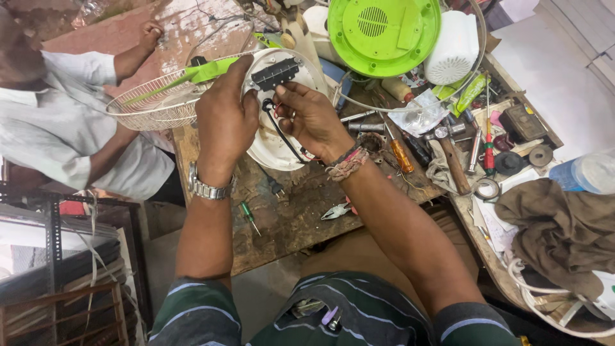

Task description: The person uses a screwdriver to loosen and remove screws from the base of a white pedestal fan, then detaches the internal switch assembly and sets it aside. The fan remains on the workbench with its base open.

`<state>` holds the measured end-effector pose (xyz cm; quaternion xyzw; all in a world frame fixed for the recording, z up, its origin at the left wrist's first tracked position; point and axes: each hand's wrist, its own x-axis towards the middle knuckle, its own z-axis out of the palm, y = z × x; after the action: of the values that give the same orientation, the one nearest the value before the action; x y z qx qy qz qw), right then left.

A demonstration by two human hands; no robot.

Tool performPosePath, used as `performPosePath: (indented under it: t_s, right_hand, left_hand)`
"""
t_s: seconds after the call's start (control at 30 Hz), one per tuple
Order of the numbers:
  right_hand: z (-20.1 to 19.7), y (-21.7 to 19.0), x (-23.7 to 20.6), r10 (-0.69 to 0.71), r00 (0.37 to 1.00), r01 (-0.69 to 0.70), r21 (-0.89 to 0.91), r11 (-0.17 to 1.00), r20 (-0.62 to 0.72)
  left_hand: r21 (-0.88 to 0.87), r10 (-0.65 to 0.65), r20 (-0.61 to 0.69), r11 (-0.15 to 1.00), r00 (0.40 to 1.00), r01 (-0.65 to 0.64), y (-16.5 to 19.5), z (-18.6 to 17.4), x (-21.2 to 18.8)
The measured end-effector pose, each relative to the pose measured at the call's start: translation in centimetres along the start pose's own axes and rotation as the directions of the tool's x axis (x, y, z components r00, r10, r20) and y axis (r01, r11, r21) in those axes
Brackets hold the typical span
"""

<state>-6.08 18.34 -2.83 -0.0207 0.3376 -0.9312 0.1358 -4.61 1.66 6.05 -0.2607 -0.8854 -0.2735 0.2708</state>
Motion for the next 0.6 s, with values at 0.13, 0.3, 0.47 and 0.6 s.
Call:
performPosePath:
  t_s: [0.13,0.3,0.47,0.6]
  right_hand:
    - [-0.1,0.3,0.3,-0.004,1.000,0.004,0.002,1.000,0.006]
    - [-0.3,0.7,0.5,-0.040,0.999,0.040,0.025,0.999,0.003]
    - [-0.5,0.8,0.7,-0.034,0.999,0.034,-0.009,0.999,0.018]
    - [-0.6,1.1,0.8,-0.057,0.998,0.058,-0.023,0.998,0.015]
  left_hand:
    - [0.004,0.014,0.003,1.000,1.000,-0.014,-0.1,0.1,0.1]
    - [0.006,-0.008,0.008,1.000,1.000,0.008,-0.1,0.2,0.2]
    - [0.018,-0.004,0.004,1.000,1.000,0.004,-0.1,0.1,0.2]
    - [-0.002,-0.006,0.001,1.000,1.000,0.006,-0.1,0.1,0.1]
